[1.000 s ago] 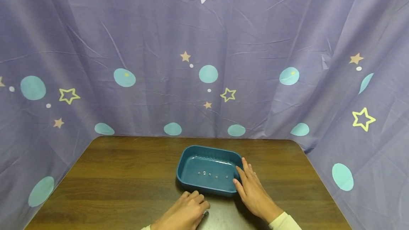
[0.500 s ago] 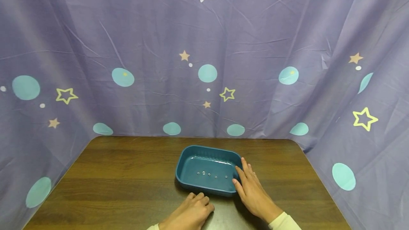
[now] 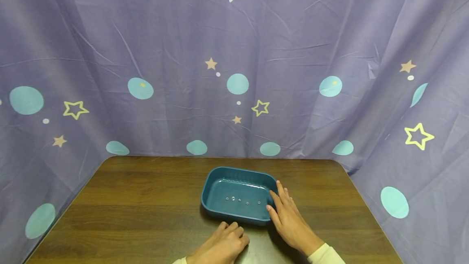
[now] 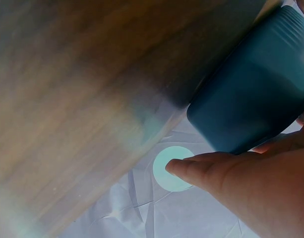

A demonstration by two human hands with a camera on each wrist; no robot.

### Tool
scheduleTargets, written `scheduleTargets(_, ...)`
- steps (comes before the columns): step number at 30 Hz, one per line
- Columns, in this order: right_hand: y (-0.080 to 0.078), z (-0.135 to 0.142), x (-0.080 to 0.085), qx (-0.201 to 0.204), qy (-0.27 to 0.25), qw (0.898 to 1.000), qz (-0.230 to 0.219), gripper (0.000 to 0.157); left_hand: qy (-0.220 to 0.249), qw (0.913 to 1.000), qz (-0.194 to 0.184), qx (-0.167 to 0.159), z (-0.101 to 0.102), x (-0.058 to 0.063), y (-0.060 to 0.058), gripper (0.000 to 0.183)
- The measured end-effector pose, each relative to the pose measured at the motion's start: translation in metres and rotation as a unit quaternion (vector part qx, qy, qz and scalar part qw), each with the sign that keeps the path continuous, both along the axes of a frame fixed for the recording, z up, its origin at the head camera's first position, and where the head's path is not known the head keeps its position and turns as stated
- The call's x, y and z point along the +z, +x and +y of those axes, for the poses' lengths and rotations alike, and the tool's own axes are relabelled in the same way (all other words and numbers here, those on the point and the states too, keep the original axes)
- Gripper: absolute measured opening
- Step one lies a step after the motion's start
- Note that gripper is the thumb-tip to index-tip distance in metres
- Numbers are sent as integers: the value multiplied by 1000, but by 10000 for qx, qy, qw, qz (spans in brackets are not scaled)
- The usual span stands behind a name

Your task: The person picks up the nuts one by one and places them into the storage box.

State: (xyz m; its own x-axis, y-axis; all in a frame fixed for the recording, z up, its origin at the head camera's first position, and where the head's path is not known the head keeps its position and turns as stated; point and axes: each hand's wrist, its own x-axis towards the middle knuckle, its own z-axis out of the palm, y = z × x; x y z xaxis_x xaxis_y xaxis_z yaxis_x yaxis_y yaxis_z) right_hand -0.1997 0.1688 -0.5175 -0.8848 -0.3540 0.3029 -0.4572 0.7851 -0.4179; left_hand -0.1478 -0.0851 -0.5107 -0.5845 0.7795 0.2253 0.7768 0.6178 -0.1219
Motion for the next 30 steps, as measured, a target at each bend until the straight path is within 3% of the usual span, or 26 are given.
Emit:
scheduleTargets(4,-1,-1,0,-41,19,10000,30,55,88,9987,480,-117,2,1,1,30)
scheduleTargets(10,-1,0,0,-52,-3,10000,14,54,137,9985,477,-224,4,13,4,16)
scheduleTargets(13,-1,0,0,-23,-2,10000,44,54,142,9992,248,-262,4,20,6,16)
scheduleTargets(19,-1,0,-1,-7,12,10000,58,55,198,9997,-136,-108,-3,33,10,49)
scheduleTargets(21,-2,0,-1,-21,33,10000,70,55,243,9996,-28,-109,-5,37,10,37)
scheduleTargets(25,-2,1,-2,-8,58,10000,75,56,291,9994,156,-58,-6,43,10,31)
scheduleTargets(28,-1,1,-2,31,44,10000,77,56,298,9995,-47,-1,-7,48,11,38)
scheduleTargets(30,-1,1,-2,47,50,9999,91,57,351,9994,-24,-26,-7,50,11,30)
